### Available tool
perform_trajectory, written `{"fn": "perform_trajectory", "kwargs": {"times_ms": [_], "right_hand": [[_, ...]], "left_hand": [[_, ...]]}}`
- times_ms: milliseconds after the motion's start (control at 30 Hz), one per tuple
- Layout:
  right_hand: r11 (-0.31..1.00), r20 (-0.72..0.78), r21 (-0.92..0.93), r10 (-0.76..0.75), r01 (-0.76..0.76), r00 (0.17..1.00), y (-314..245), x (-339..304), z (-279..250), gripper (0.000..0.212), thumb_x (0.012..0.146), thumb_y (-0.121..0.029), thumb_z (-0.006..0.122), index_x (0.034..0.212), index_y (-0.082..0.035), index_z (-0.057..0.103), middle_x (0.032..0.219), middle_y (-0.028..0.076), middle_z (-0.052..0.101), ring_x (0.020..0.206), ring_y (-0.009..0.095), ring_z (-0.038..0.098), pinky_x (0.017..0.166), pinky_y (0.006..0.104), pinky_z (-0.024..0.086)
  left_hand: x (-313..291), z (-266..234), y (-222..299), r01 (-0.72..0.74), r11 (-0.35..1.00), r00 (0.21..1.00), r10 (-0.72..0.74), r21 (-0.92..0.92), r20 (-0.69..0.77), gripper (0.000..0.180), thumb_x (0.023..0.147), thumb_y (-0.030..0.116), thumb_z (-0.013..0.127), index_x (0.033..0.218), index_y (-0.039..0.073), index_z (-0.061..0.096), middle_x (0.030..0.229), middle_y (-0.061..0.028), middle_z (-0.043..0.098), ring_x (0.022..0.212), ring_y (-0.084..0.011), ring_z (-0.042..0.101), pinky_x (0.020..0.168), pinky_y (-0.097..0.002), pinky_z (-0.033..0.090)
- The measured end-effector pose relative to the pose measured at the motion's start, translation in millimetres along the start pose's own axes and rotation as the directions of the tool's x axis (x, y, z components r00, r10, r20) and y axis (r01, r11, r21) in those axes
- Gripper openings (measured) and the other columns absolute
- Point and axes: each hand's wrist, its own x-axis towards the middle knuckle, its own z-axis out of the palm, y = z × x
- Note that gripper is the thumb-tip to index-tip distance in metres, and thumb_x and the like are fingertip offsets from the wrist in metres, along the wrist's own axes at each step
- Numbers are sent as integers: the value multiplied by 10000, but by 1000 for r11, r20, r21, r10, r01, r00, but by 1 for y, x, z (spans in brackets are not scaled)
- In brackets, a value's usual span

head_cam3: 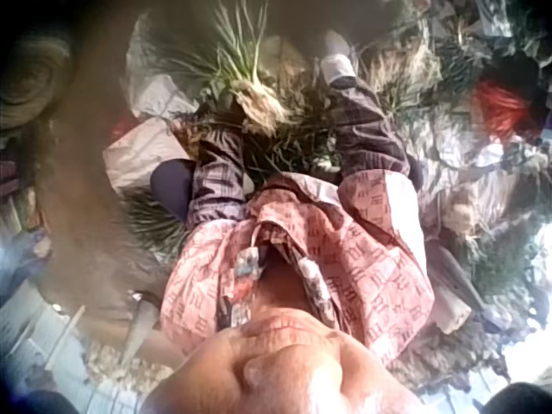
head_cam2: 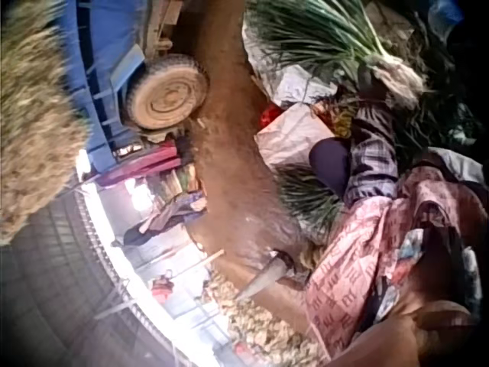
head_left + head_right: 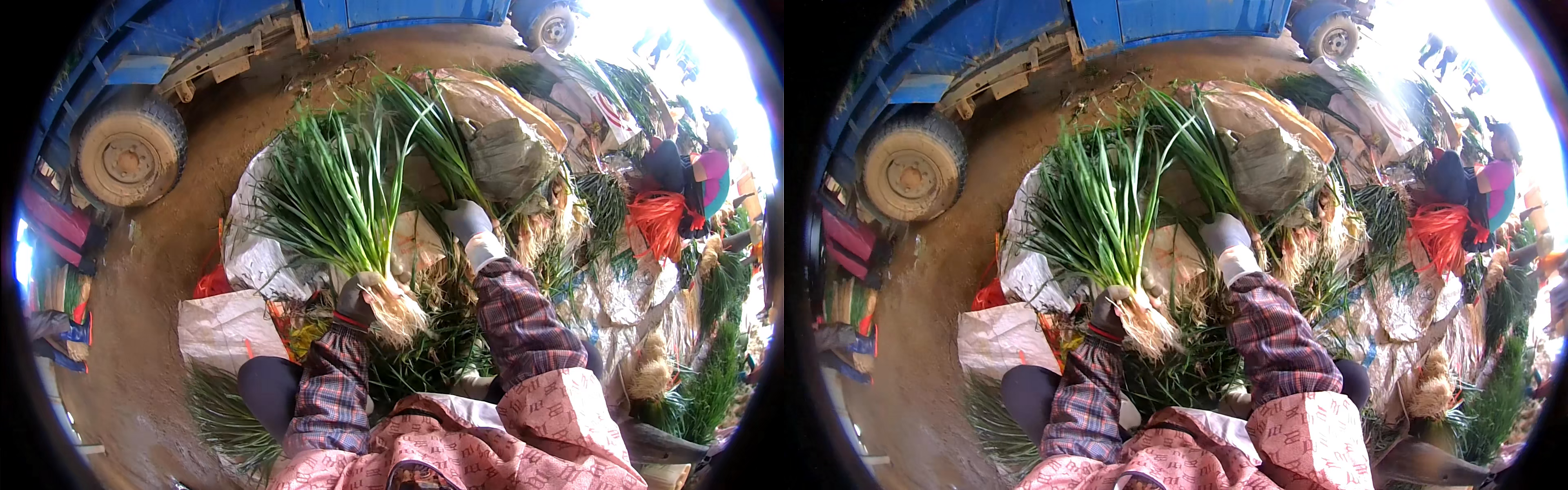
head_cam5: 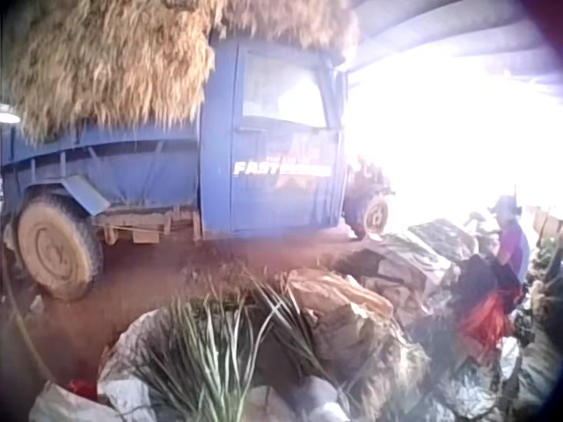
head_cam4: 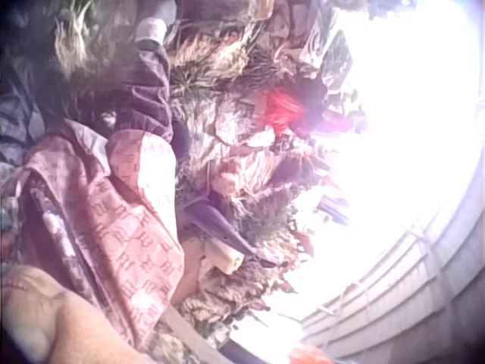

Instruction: The person cleans bunches of green onions by hand and ties them together with a red strap.

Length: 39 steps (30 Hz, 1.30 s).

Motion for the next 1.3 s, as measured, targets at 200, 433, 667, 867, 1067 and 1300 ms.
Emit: {"fn": "perform_trajectory", "kwargs": {"times_ms": [200,433,667,867,1067,1300], "right_hand": [[997,-3,-24,-74,74,997,16,-11,3,479,810,-493,607,1028,-77,704,975,180,704,932,354,675,826,414,518],[834,148,486,-375,263,915,-12,-113,9,381,865,-441,617,905,-78,728,852,122,686,781,314,657,758,408,509],[432,482,847,-373,-311,793,-6,-105,25,625,950,-519,538,1259,23,572,1007,90,669,848,170,637,701,278,516],[759,-44,575,-342,304,939,-37,-95,61,377,952,-360,540,1019,-15,674,946,159,700,897,328,661,784,406,508],[730,-140,683,99,24,985,8,-54,51,419,961,-398,508,1067,-27,672,998,193,695,905,322,667,800,422,505],[894,-47,42,-444,446,895,54,-33,-8,328,890,-334,619,1042,-43,629,906,145,629,859,240,624,779,403,514]], "left_hand": [[-4,21,5,62,988,993,-47,-139,112,530,767,145,585,1251,-54,505,1055,-166,634,1025,-343,633,854,-450,545],[-17,11,6,83,995,995,-86,-57,-48,184,765,136,586,760,-40,639,724,-199,668,726,-347,675,798,-479,561],[-32,10,-1,122,984,988,-134,-131,-82,320,748,177,617,962,-60,643,848,-198,680,807,-355,677,827,-559,551],[-24,-9,-8,120,993,993,-120,7,3,395,769,188,607,1088,-44,585,929,-212,665,790,-353,657,775,-527,547],[-35,-10,-4,237,965,908,-178,-113,378,480,737,142,662,1176,-9,541,988,-125,585,912,-323,609,808,-491,538],[-19,-8,-2,225,974,944,-210,-30,255,534,861,258,676,1291,-6,500,1094,-158,617,996,-331,631,868,-503,536]]}}
